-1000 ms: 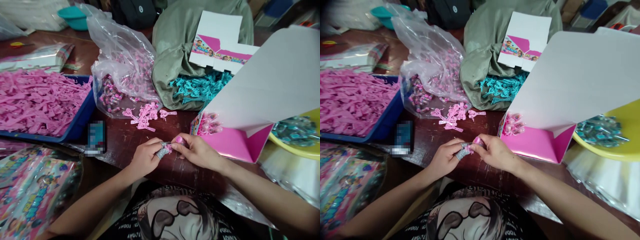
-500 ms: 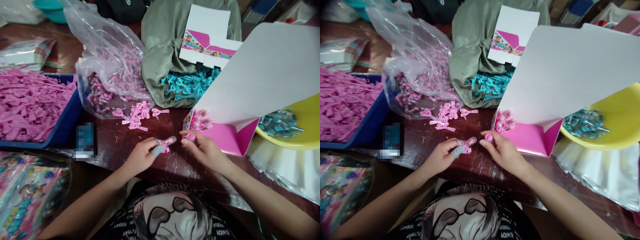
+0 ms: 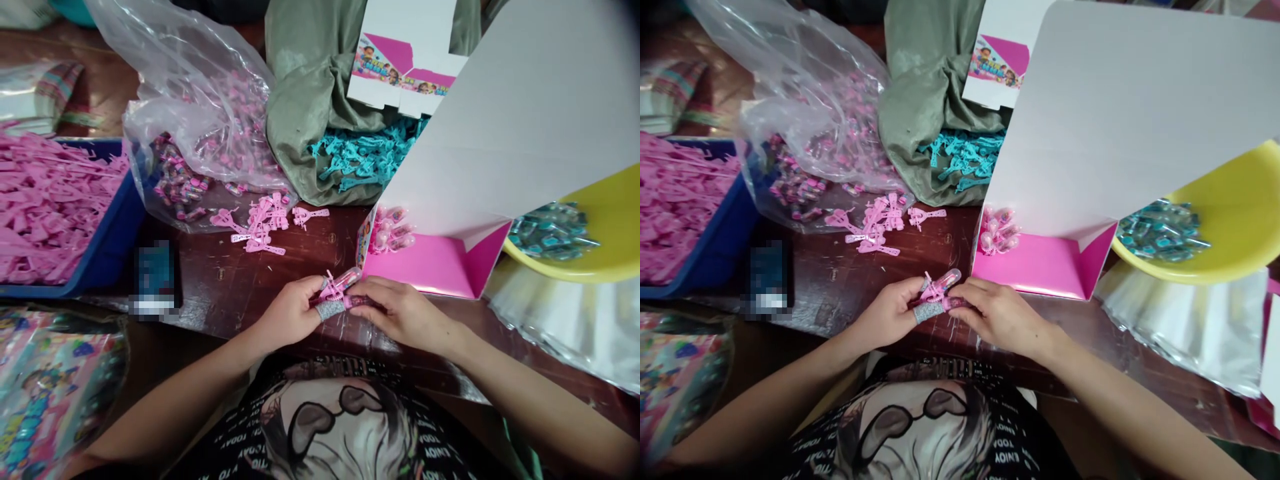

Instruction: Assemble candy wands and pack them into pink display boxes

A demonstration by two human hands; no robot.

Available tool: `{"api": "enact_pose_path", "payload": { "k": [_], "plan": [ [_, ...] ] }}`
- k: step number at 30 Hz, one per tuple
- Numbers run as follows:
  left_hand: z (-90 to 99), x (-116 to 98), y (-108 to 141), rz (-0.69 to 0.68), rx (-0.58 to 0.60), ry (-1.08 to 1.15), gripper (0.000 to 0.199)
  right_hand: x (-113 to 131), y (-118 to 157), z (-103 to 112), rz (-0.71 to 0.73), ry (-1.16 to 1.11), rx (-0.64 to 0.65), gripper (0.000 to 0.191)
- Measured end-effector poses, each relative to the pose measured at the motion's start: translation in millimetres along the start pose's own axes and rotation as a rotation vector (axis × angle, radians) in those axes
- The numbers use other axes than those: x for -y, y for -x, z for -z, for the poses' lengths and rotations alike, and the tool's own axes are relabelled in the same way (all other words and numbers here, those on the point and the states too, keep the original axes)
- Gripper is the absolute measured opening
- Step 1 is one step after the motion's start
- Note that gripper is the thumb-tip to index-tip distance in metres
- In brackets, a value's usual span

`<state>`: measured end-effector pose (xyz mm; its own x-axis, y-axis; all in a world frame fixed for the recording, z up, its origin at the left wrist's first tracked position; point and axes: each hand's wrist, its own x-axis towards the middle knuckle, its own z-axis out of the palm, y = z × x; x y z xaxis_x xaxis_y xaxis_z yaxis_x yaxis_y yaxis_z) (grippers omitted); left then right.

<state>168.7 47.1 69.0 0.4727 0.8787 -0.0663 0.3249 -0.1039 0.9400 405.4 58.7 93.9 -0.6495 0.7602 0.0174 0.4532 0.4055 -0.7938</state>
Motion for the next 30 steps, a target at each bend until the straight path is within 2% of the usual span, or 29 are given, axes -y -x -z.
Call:
{"api": "enact_pose_path", "payload": {
  "k": [4, 6, 8, 9, 11, 13, 15, 16, 17, 19, 20, 21, 22, 23, 25, 28, 30],
  "plan": [
    [-5.1, -2, 0, -0.222, -0.064, -0.303, 0.01, -3, 9, 2, -0.169, -0.249, 0.103, 0.03],
    [-5.8, -2, -2, -0.262, -0.067, -0.326, 0.009, -4, 17, 7, -0.253, -0.343, 0.132, 0.034],
    [-6.5, -5, -7, -0.172, -0.05, -0.181, 0.009, -3, 25, 15, -0.262, -0.264, 0.056, 0.042],
    [-7.6, -8, -10, -0.076, -0.015, -0.06, 0.01, -3, 29, 19, -0.231, -0.155, -0.007, 0.053],
    [-12.7, -15, -16, 0.164, 0.135, 0.203, 0.013, -3, 37, 30, -0.09, 0.112, -0.125, 0.072],
    [-20.7, -22, -21, 0.343, 0.348, 0.393, 0.017, -4, 43, 41, 0.106, 0.307, -0.11, 0.062],
    [-27.9, -25, -26, 0.37, 0.486, 0.475, 0.018, -4, 48, 53, 0.252, 0.33, 0.001, 0.043],
    [-30.1, -23, -29, 0.328, 0.472, 0.484, 0.017, -4, 50, 60, 0.274, 0.304, 0.035, 0.037],
    [-31.3, -18, -33, 0.267, 0.383, 0.475, 0.022, -4, 53, 67, 0.263, 0.284, 0.038, 0.032],
    [-32.8, -4, -43, 0.118, 0.045, 0.431, 0.038, -5, 55, 80, 0.166, 0.36, -0.06, 0.025],
    [-34.3, 4, -50, 0.048, -0.139, 0.406, 0.044, -5, 54, 86, 0.091, 0.474, -0.126, 0.023],
    [-37.3, 12, -57, -0.008, -0.284, 0.389, 0.048, -6, 52, 89, 0.016, 0.614, -0.175, 0.023],
    [-41.9, 19, -64, -0.047, -0.366, 0.382, 0.05, -7, 49, 91, -0.048, 0.75, -0.198, 0.025],
    [-48.0, 24, -71, -0.069, -0.389, 0.381, 0.053, -8, 44, 90, -0.098, 0.859, -0.191, 0.028],
    [-62.5, 28, -83, -0.066, -0.344, 0.375, 0.058, -8, 32, 86, -0.149, 0.969, -0.102, 0.035],
    [-80.4, 23, -93, -0.036, -0.283, 0.317, 0.062, -3, 17, 80, -0.136, 0.961, 0.043, 0.036],
    [-85.1, 18, -95, -0.03, -0.277, 0.284, 0.062, 3, 10, 78, -0.114, 0.924, 0.098, 0.034]
  ]
}}
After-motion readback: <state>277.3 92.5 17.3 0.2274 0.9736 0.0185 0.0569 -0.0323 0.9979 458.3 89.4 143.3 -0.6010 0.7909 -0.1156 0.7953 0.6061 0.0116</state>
